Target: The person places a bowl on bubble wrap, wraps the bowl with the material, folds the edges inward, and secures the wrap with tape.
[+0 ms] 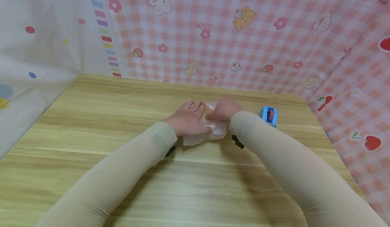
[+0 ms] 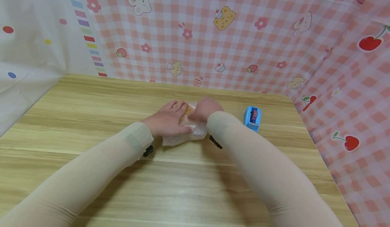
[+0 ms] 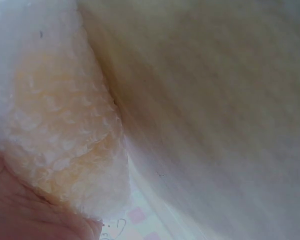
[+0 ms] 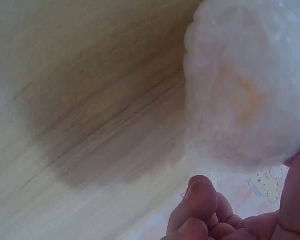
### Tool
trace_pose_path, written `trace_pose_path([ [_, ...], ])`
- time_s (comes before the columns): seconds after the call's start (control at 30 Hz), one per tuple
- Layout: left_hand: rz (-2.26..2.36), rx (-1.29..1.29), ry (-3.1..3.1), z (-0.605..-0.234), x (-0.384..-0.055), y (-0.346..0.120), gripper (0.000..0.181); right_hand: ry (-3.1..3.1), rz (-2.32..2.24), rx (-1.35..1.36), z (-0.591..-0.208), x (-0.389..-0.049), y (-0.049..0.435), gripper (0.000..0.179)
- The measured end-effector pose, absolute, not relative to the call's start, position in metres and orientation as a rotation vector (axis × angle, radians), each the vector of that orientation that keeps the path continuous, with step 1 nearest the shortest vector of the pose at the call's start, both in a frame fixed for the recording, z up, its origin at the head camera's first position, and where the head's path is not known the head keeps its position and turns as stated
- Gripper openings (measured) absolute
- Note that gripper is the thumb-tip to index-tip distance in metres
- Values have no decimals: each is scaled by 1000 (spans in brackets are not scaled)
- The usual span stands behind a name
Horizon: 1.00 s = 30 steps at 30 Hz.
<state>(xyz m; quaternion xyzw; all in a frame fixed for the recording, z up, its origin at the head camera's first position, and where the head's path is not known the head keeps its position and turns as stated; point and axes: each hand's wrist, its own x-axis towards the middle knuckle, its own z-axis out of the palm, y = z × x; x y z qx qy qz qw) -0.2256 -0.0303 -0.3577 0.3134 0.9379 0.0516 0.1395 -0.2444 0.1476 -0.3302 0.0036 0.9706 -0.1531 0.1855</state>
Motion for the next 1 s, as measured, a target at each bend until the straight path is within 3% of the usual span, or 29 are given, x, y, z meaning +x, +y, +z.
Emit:
trace_pose_path([
  [0.17, 163, 899, 2718, -359, -226, -30, 104, 2745, -374, -13, -328, -246, 151, 49],
  [0.53, 185, 877, 2697, -357, -225, -31, 106, 2709, -447, -28, -318, -246, 159, 59],
  [0.7, 180, 890, 2696, -357, -225, -30, 105, 2708, -435, -23, -318, -246, 158, 48],
  [0.93, 177, 876, 2702, -357, -224, -29, 105, 2703, -446, -6, -317, -245, 159, 64],
  [1.0, 173, 871, 2704, -356, -224, -29, 106, 2699, -444, 7, -317, -244, 158, 58],
])
